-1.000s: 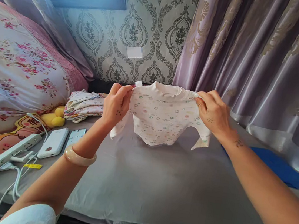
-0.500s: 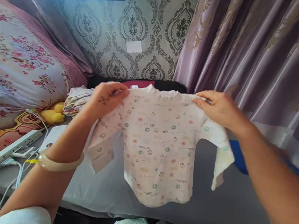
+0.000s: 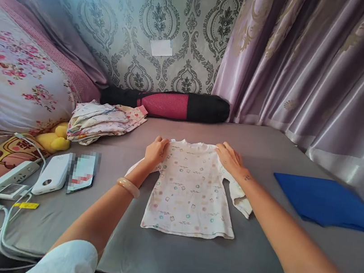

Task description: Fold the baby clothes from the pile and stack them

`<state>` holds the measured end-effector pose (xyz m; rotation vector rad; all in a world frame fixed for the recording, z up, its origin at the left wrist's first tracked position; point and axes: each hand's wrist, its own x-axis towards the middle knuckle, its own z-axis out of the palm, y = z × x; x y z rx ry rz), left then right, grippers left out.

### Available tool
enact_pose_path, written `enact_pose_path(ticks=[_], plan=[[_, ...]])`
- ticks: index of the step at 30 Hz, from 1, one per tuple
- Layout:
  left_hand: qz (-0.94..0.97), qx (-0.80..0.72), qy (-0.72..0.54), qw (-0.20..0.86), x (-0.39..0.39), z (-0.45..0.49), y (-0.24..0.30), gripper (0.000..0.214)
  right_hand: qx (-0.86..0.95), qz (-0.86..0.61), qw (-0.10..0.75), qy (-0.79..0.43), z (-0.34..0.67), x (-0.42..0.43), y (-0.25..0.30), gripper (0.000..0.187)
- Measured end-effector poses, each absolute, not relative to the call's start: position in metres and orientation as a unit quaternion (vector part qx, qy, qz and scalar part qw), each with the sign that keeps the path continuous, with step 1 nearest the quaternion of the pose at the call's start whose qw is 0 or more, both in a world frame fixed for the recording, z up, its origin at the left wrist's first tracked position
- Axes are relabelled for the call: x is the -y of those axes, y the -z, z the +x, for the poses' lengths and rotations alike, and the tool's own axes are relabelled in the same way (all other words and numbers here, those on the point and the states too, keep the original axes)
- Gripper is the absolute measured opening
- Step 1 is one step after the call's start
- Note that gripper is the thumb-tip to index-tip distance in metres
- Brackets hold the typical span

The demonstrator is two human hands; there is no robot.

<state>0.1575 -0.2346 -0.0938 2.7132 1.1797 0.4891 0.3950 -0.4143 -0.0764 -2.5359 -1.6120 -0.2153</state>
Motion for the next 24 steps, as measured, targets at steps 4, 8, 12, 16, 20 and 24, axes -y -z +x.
enact_pose_path(ticks=[4, 8, 12, 16, 20, 24], plan=[[0.906, -0.395, -0.138, 0.059, 0.225, 0.167, 0.105, 0.038, 0.528, -0.846, 0.041, 0.059, 0.405, 0.401, 0.097, 0.036], [0.905, -0.404, -0.120, 0.053, 0.209, 0.179, 0.117, 0.038, 0.522, -0.852, 0.016, 0.046, 0.413, 0.386, 0.111, 0.036], [0.898, -0.423, -0.111, 0.045, 0.191, 0.195, 0.123, 0.036, 0.508, -0.861, 0.000, 0.036, 0.425, 0.367, 0.116, 0.034], [0.892, -0.435, -0.117, 0.033, 0.175, 0.208, 0.125, 0.038, 0.510, -0.860, 0.003, 0.039, 0.437, 0.347, 0.117, 0.034], [0.895, -0.436, -0.082, 0.043, 0.164, 0.213, 0.130, 0.036, 0.515, -0.857, -0.001, 0.029, 0.442, 0.335, 0.121, 0.032], [0.900, -0.430, -0.044, 0.052, 0.157, 0.219, 0.130, 0.034, 0.531, -0.847, -0.002, 0.027, 0.440, 0.326, 0.122, 0.028]])
